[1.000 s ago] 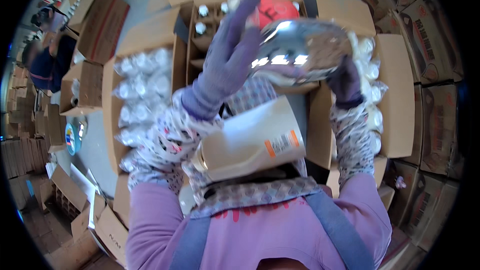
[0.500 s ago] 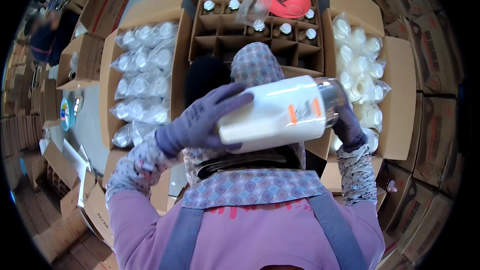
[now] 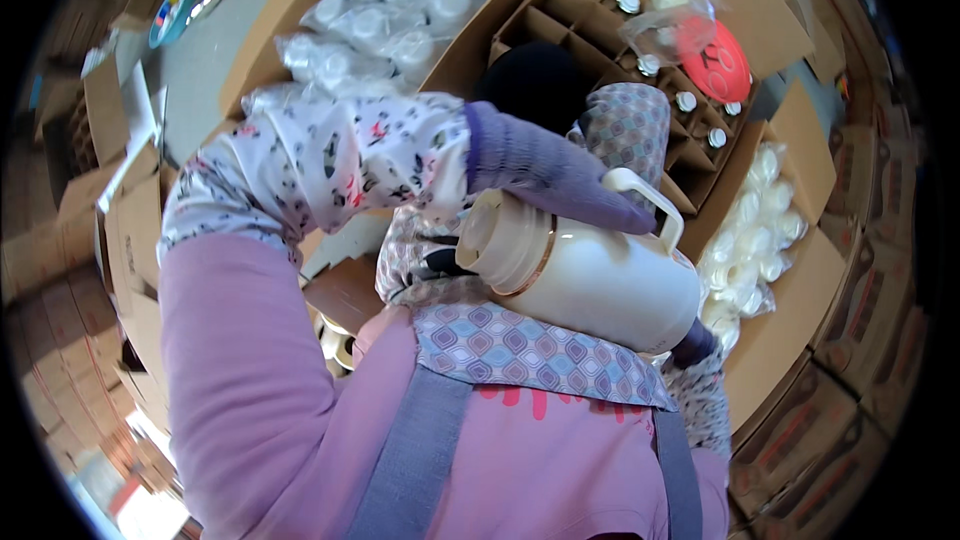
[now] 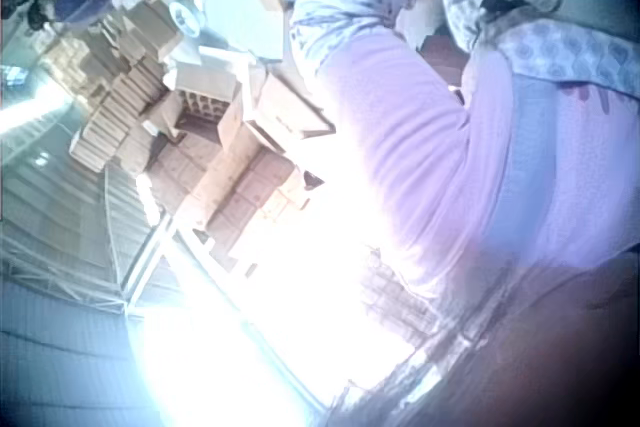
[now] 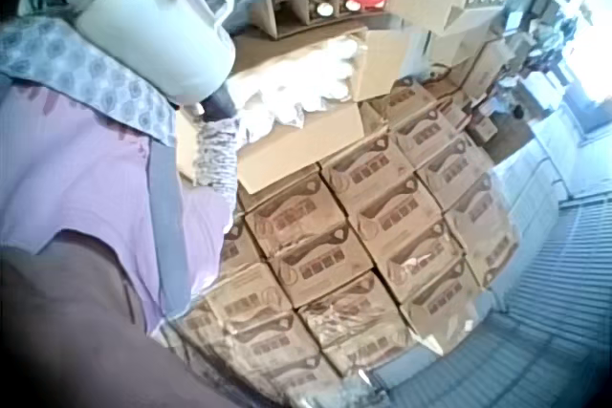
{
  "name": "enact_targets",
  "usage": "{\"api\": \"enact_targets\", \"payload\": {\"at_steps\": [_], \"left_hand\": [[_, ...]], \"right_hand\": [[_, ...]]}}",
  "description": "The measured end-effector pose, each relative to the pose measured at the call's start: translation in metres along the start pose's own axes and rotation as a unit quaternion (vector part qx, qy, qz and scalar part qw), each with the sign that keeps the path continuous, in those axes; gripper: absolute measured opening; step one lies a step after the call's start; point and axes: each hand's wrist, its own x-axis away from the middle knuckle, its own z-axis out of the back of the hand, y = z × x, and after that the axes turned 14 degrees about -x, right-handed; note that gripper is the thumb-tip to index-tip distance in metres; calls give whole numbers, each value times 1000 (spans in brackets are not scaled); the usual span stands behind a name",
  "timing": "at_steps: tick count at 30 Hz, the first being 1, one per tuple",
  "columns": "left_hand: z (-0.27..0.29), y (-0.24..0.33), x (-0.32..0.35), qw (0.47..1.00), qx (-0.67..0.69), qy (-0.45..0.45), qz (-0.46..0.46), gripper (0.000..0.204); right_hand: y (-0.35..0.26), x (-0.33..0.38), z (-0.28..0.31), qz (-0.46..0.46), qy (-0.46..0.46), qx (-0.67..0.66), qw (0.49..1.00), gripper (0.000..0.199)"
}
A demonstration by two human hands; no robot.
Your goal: The person assembles white thermos bottles by inserting inner liners, screwing on lids, and wrapping each unit with plastic film. The person handles thermos bodies, liners, lids, and plastic wrap, then places the finished units into a cardboard box.
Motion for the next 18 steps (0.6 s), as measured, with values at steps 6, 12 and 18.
{"api": "enact_targets", "payload": {"at_steps": [6, 12, 18], "left_hand": [[-13, 18, 17, 997, 14, 70, -36, 64], [-11, 1, 8, 909, -238, 264, -219, 64], [-12, -32, -7, 846, -335, 285, -301, 77]], "right_hand": [[10, 4, -13, 31, 42, -7, 999, 57], [-25, 33, 6, 101, 32, -18, 994, 56], [-1, -6, -5, 165, -77, 224, 957, 44]]}}
